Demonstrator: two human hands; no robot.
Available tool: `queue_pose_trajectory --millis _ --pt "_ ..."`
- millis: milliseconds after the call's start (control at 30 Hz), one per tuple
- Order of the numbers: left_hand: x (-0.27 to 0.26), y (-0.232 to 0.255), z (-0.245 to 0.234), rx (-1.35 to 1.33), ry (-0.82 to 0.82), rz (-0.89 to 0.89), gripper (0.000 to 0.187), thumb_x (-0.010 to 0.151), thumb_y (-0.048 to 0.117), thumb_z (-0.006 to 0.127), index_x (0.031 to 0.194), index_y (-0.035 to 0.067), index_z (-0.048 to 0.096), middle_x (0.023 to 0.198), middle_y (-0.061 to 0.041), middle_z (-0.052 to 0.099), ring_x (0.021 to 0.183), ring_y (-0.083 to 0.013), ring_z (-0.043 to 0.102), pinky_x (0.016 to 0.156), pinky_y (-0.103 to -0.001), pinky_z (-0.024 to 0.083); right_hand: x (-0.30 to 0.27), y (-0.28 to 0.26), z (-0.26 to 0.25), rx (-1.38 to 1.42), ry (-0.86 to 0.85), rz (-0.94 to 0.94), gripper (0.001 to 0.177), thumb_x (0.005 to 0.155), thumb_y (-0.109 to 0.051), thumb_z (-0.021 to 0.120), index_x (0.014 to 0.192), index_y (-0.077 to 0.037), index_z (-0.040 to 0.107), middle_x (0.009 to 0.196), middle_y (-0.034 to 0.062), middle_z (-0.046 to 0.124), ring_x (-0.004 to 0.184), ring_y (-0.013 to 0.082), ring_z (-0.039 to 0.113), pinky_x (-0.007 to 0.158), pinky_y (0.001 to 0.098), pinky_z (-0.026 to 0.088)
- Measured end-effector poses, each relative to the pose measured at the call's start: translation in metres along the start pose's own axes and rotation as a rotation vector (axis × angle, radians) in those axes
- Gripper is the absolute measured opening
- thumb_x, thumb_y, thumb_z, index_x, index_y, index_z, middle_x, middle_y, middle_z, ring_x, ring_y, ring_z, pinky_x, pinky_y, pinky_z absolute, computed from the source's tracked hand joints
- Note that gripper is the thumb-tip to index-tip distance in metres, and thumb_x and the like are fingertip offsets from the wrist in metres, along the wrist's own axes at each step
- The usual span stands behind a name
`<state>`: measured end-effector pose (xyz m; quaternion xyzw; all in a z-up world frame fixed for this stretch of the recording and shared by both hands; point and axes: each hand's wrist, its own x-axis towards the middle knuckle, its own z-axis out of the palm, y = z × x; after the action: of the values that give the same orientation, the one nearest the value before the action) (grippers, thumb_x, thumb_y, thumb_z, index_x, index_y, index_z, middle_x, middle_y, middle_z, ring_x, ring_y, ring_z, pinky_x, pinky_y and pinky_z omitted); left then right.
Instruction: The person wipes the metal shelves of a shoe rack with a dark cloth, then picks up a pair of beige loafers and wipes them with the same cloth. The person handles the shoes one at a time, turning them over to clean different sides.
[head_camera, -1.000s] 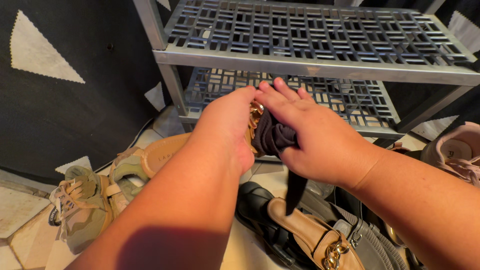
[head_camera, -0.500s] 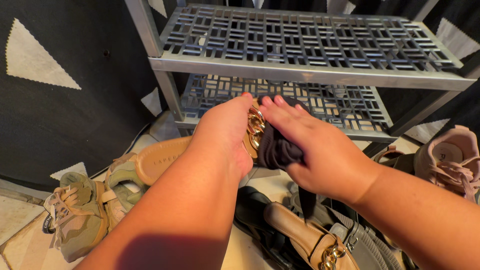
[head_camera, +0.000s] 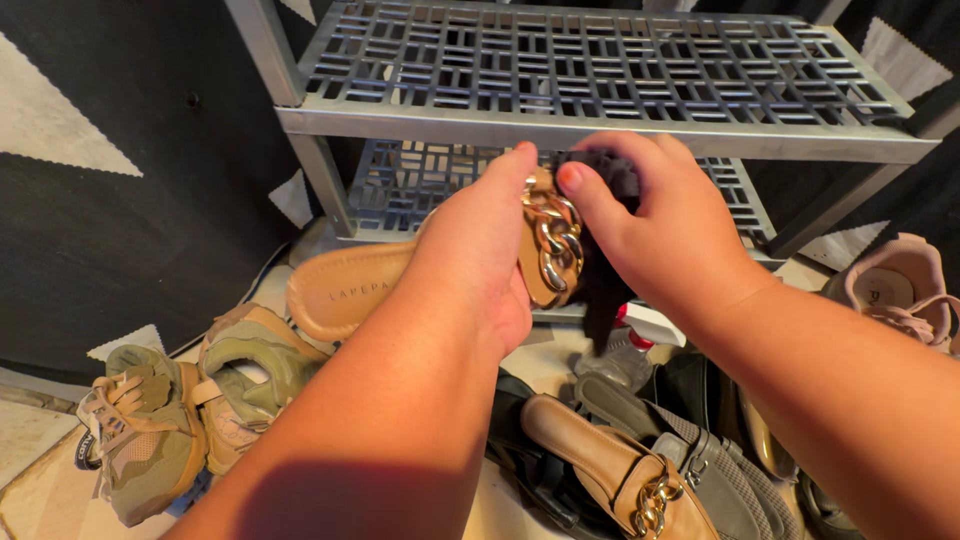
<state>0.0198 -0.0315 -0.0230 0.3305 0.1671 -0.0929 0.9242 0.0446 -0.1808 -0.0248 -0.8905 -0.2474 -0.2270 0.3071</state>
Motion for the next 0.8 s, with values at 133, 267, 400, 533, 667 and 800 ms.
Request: queue_pose_trajectory --millis 133,267,400,533,667,800 --pt "-0.006 -0.008 0.003 0.101 0.049 -0.008 0.031 0.097 0.033 0.058 0.113 0.007 0.067 0.104 -0.006 0.073 0.091 -0.0163 0.070 0.081 -0.034 0.055 -0.004 0.015 0.001 -0.048 0.110 0.072 0.026 0.104 -0.030 0.070 0.112 -0.005 0.069 0.094 0.0128 0.068 0.083 0.0271 0.064 0.077 0.0352 0.050" --pt "-0.003 -0.015 0.009 0.095 0.084 -0.011 0.026 0.096 0.027 0.057 0.109 0.007 0.067 0.101 -0.004 0.075 0.090 -0.0160 0.072 0.079 -0.033 0.058 0.002 0.027 -0.008 0.346 0.197 0.507 0.027 0.104 -0.032 0.068 0.110 -0.006 0.068 0.088 0.0072 0.069 0.076 0.0196 0.058 0.068 0.0337 0.048" --pt "0.000 -0.013 0.015 0.072 -0.013 0.058 0.035 0.101 0.033 0.054 0.116 0.004 0.066 0.101 -0.010 0.069 0.086 -0.0217 0.066 0.073 -0.038 0.056 0.000 0.018 -0.003 0.325 0.243 0.118 0.026 0.105 -0.029 0.066 0.114 -0.004 0.061 0.094 0.0133 0.068 0.084 0.0243 0.062 0.075 0.0335 0.051" --pt "-0.002 -0.013 0.024 0.056 -0.031 -0.008 0.042 0.098 0.040 0.052 0.115 0.004 0.065 0.100 -0.010 0.071 0.083 -0.0228 0.069 0.075 -0.042 0.057 -0.014 0.023 -0.001 -0.135 0.291 -0.298 0.027 0.102 -0.020 0.074 0.111 0.000 0.059 0.096 0.0213 0.065 0.087 0.0356 0.062 0.077 0.0383 0.050" --pt "-0.013 -0.014 0.027 0.129 0.032 -0.073 0.046 0.095 0.050 0.057 0.117 0.011 0.065 0.109 -0.007 0.072 0.095 -0.0221 0.067 0.090 -0.045 0.053 -0.010 0.031 -0.007 -0.052 0.198 0.146 0.032 0.103 -0.028 0.074 0.113 -0.002 0.059 0.085 0.0131 0.066 0.072 0.0280 0.064 0.068 0.0355 0.049" --pt "-0.014 -0.015 0.032 0.335 0.080 0.007 0.047 0.094 0.050 0.058 0.124 0.014 0.063 0.124 -0.008 0.068 0.116 -0.0246 0.060 0.103 -0.047 0.044 -0.001 0.037 -0.023 0.451 0.227 0.458 0.032 0.101 -0.033 0.073 0.111 -0.005 0.061 0.092 0.0085 0.067 0.075 0.0190 0.059 0.067 0.0325 0.048"
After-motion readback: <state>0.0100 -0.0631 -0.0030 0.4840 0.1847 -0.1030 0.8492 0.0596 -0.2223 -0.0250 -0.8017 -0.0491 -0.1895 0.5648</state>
